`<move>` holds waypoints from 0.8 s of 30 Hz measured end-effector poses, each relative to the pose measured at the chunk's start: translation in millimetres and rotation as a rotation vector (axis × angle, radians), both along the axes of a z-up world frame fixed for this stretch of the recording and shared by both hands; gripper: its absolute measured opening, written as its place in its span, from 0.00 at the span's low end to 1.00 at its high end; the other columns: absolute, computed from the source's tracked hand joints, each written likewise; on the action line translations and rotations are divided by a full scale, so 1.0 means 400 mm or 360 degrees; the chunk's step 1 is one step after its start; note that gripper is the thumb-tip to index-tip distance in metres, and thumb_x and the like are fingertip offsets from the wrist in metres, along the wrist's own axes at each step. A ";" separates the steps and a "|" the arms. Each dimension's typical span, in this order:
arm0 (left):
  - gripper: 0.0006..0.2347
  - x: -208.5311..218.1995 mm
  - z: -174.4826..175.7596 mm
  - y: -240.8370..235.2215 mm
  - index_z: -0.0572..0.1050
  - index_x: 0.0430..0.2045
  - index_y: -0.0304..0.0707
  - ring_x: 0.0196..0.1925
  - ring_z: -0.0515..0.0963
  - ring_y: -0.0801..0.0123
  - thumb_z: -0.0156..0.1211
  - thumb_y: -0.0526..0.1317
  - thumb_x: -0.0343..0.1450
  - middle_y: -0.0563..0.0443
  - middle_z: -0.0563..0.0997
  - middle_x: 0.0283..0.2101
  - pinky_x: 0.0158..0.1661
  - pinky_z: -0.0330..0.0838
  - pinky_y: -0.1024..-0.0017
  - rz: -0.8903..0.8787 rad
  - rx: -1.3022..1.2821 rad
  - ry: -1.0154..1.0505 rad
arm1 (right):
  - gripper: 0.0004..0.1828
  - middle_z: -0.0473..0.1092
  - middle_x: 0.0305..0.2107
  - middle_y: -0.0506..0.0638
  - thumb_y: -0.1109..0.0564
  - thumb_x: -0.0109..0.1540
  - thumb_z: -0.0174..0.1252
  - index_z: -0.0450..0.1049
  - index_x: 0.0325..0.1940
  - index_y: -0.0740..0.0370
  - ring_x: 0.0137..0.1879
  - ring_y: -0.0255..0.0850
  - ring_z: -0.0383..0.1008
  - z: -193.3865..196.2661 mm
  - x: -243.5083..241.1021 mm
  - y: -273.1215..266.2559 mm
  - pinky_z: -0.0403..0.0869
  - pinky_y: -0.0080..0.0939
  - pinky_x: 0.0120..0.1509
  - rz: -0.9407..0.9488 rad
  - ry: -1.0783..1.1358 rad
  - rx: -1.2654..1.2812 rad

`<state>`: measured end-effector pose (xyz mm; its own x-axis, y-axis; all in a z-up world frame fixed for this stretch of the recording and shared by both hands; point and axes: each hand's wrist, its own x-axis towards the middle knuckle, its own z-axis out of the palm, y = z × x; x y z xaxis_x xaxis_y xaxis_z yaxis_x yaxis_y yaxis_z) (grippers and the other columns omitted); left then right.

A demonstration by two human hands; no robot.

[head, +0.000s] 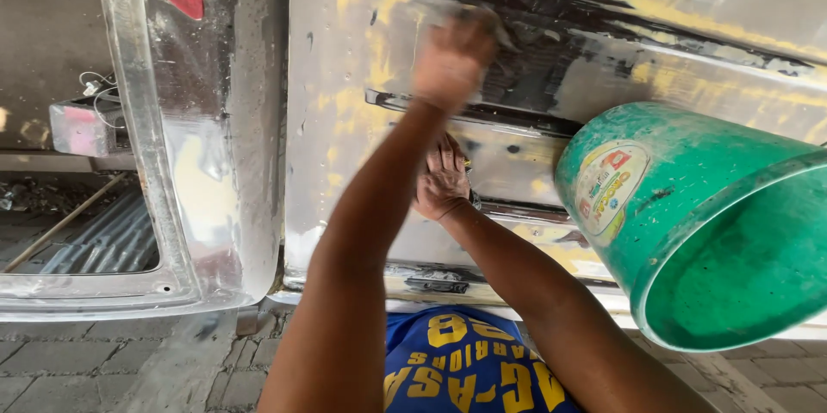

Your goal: Sanding the metal surface of a pickup truck bed using sandpaper and water to prepare it for painting.

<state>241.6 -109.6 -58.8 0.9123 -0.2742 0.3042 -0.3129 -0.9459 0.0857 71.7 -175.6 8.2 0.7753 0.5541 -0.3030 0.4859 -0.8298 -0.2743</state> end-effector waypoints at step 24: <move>0.06 -0.482 0.135 0.412 0.80 0.42 0.43 0.49 0.76 0.55 0.62 0.38 0.73 0.50 0.76 0.64 0.42 0.68 0.58 0.0756 -0.0292 0.0010 | 0.38 0.51 0.73 0.57 0.41 0.65 0.57 0.60 0.76 0.57 0.77 0.60 0.50 0.037 0.008 0.000 0.52 0.64 0.78 -0.0039 -0.0254 0.0345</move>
<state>48.8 55.2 -5.0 0.9253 0.2287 0.3025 0.1491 -0.9529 0.2641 74.8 -175.7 23.0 0.8178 0.5731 -0.0521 0.5176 -0.7722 -0.3686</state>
